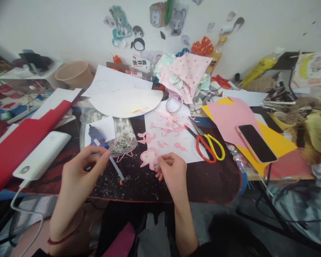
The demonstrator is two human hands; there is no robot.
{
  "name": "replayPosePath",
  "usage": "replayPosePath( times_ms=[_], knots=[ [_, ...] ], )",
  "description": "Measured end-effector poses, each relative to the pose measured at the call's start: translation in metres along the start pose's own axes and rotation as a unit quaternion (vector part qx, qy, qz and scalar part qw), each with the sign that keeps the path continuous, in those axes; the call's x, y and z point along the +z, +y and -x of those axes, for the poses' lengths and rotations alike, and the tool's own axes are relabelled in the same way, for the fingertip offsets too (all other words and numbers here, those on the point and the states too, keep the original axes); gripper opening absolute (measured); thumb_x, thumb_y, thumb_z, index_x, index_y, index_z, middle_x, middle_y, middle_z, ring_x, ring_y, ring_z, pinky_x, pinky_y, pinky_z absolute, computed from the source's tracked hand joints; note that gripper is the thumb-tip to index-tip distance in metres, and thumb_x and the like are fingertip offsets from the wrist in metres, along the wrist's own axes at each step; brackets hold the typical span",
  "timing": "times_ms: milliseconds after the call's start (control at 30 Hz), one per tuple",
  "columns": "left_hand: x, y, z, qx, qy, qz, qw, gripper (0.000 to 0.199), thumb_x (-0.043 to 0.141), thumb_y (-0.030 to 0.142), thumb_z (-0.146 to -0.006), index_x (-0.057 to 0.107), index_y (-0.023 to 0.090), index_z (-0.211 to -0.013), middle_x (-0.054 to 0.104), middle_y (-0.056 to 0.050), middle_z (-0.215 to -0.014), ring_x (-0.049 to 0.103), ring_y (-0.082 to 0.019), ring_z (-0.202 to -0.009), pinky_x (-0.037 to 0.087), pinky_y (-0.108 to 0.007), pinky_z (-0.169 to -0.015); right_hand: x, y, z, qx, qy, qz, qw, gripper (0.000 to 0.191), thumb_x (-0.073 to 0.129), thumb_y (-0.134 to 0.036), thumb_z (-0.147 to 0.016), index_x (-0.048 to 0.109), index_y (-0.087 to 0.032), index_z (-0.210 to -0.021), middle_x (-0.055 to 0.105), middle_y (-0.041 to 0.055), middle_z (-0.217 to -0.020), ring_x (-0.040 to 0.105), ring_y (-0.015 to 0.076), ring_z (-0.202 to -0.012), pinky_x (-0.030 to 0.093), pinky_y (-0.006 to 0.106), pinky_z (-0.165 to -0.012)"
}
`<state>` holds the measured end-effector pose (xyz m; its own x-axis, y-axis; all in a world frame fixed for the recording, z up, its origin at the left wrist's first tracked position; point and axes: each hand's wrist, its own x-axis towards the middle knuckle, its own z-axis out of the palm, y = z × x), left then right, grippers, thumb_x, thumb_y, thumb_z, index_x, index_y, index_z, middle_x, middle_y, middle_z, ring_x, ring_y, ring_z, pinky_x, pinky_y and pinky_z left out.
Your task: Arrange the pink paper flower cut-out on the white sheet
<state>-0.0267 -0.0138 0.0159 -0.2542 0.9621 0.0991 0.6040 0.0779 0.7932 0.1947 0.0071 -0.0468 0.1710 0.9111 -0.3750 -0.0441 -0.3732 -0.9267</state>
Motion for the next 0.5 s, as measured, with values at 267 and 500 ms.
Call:
replayPosePath(
  times_ms=[267, 500],
  knots=[
    [0.0029, -0.0019, 0.0006, 0.021, -0.004, 0.006, 1.000, 0.013, 0.064, 0.033, -0.091, 0.064, 0.021, -0.088, 0.048, 0.009, -0.050, 0.041, -0.007, -0.047, 0.031, -0.018, -0.047, 0.0003, 0.0013, 0.0016, -0.007, 0.012, 0.033, 0.999, 0.021, 0.070, -0.034, -0.080, 0.060, -0.017, -0.074, 0.065, -0.0005, -0.048, 0.055, 0.0099, -0.033, 0.038, 0.017, -0.033],
    [0.0038, -0.0011, 0.0039, 0.018, -0.008, 0.024, 1.000, 0.013, 0.064, 0.034, -0.092, 0.063, 0.021, -0.088, 0.046, 0.009, -0.051, 0.040, -0.007, -0.048, 0.031, -0.018, -0.048, 0.0008, 0.0035, 0.0032, -0.020, 0.015, 0.051, 0.998, 0.021, 0.069, -0.035, -0.083, 0.059, -0.017, -0.076, 0.065, -0.0012, -0.050, 0.057, 0.0097, -0.035, 0.037, 0.016, -0.033]
  ],
)
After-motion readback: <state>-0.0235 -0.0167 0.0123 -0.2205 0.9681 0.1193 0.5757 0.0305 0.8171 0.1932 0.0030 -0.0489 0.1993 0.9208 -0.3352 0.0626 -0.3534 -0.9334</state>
